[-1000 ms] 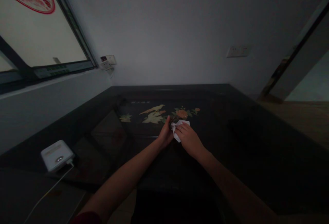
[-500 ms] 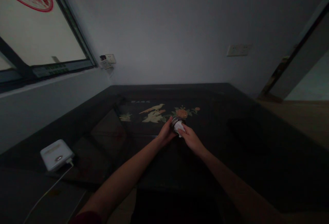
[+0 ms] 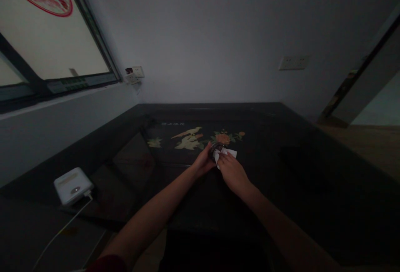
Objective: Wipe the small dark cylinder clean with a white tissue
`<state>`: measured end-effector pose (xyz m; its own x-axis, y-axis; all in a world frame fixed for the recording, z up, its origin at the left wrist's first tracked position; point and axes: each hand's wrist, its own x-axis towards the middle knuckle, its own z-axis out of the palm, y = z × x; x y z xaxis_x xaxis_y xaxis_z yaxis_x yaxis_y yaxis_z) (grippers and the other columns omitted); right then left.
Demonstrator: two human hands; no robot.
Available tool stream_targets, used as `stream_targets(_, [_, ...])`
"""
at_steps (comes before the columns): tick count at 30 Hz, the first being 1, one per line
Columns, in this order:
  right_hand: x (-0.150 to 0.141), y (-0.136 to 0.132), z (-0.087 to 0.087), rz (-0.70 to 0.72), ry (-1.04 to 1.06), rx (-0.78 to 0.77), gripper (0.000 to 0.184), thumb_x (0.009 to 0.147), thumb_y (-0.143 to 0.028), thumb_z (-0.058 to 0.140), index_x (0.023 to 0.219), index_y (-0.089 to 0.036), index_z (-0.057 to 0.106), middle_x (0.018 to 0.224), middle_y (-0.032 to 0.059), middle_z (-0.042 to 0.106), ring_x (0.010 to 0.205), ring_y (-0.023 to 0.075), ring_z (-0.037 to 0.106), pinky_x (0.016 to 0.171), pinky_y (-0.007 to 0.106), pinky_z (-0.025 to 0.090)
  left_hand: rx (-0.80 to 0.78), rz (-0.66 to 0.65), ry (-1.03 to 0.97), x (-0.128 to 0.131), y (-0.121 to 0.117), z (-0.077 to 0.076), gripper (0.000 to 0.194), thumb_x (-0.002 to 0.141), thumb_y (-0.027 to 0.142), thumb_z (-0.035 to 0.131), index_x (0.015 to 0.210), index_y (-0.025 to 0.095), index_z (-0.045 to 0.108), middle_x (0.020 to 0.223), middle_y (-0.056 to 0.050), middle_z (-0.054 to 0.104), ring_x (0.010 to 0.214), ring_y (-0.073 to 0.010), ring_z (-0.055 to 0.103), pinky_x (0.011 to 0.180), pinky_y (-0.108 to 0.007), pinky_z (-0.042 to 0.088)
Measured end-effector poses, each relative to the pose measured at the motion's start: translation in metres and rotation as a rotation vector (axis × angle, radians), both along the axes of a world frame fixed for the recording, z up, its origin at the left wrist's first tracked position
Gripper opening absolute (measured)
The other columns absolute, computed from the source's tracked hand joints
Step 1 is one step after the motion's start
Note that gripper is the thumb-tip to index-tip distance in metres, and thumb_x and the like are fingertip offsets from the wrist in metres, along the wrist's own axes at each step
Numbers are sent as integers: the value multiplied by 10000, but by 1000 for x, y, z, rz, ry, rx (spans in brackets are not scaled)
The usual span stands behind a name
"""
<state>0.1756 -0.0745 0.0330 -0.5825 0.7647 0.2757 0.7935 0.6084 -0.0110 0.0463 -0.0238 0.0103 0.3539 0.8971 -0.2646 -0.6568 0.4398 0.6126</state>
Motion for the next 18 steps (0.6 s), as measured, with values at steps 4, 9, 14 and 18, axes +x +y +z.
stream_targets(4, [-4, -5, 3, -25, 3, -18, 342, 853, -33, 355, 1099, -38, 592, 1145, 194, 617, 1128, 249, 529, 1036, 380, 299, 17, -15, 0, 0, 1, -1, 426, 919, 415, 363, 891, 106, 655, 839, -106, 686, 864, -200, 634, 867, -324, 450])
stream_targets(9, [0, 0, 4, -16, 306, -272, 243, 835, -81, 403, 949, -123, 613, 938, 120, 664, 896, 210, 599, 836, 315, 418, 44, -7, 23, -1, -1, -1, 423, 905, 440, 393, 917, 106, 652, 839, -97, 683, 846, -194, 631, 856, -313, 450])
stream_targets(14, [1, 12, -9, 50, 882, -592, 248, 835, -198, 429, 1020, -125, 576, 957, 87, 656, 870, 199, 602, 771, 299, 448, 23, 17, 25, -1, -2, -1, 392, 905, 422, 407, 921, 115, 650, 831, -82, 679, 768, -172, 629, 822, -309, 462])
stream_targets(18, [-1, 10, -8, 48, 888, -582, 263, 831, -213, 433, 1036, -112, 563, 926, 87, 648, 861, 205, 599, 777, 312, 445, 38, 36, 37, 0, -2, 0, 394, 904, 419, 410, 910, 109, 654, 831, -89, 679, 782, -179, 632, 843, -314, 455])
